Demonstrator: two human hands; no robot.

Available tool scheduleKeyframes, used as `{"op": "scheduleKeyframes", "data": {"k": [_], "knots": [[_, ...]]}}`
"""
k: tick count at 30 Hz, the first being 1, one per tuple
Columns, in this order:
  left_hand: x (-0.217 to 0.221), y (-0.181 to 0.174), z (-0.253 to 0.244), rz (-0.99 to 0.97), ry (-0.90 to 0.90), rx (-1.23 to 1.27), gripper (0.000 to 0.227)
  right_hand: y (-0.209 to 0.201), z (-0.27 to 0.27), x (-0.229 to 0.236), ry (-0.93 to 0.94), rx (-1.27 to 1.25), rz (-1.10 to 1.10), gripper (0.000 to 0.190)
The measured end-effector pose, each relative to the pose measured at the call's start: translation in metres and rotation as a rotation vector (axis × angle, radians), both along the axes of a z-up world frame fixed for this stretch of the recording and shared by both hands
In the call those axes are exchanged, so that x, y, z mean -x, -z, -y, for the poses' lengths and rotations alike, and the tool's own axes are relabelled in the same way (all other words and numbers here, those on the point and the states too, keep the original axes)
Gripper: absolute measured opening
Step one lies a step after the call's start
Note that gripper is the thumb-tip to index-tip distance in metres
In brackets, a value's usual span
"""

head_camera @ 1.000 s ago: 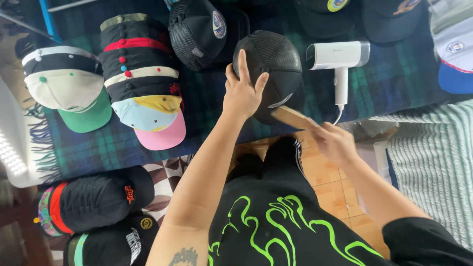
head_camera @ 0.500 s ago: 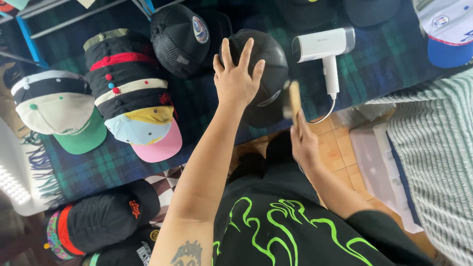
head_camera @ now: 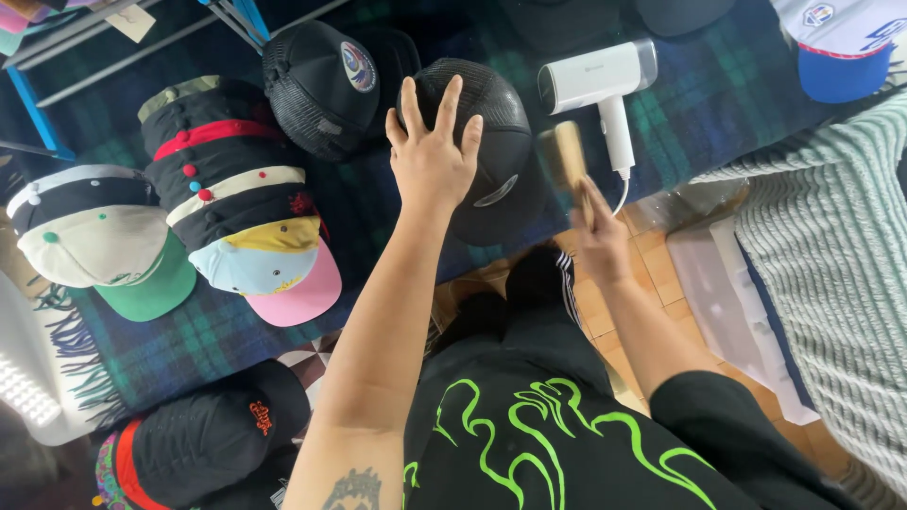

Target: Cleaning and reshaping baseball caps using a handheld steamer and a brush

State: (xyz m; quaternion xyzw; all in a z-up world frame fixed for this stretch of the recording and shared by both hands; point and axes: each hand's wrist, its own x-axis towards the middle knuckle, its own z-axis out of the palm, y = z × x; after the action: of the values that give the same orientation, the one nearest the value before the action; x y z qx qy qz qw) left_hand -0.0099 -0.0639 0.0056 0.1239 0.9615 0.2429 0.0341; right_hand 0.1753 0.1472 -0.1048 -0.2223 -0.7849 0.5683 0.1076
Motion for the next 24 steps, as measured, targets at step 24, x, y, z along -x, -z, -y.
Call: {"op": "scheduleKeyframes", "data": {"k": [24], "knots": [[0.0, -0.015, 0.0, 0.119, 0.005, -0.009, 0.058, -0.008, 0.019, 0.075, 0.032, 0.049, 0.088, 0.047]]}}
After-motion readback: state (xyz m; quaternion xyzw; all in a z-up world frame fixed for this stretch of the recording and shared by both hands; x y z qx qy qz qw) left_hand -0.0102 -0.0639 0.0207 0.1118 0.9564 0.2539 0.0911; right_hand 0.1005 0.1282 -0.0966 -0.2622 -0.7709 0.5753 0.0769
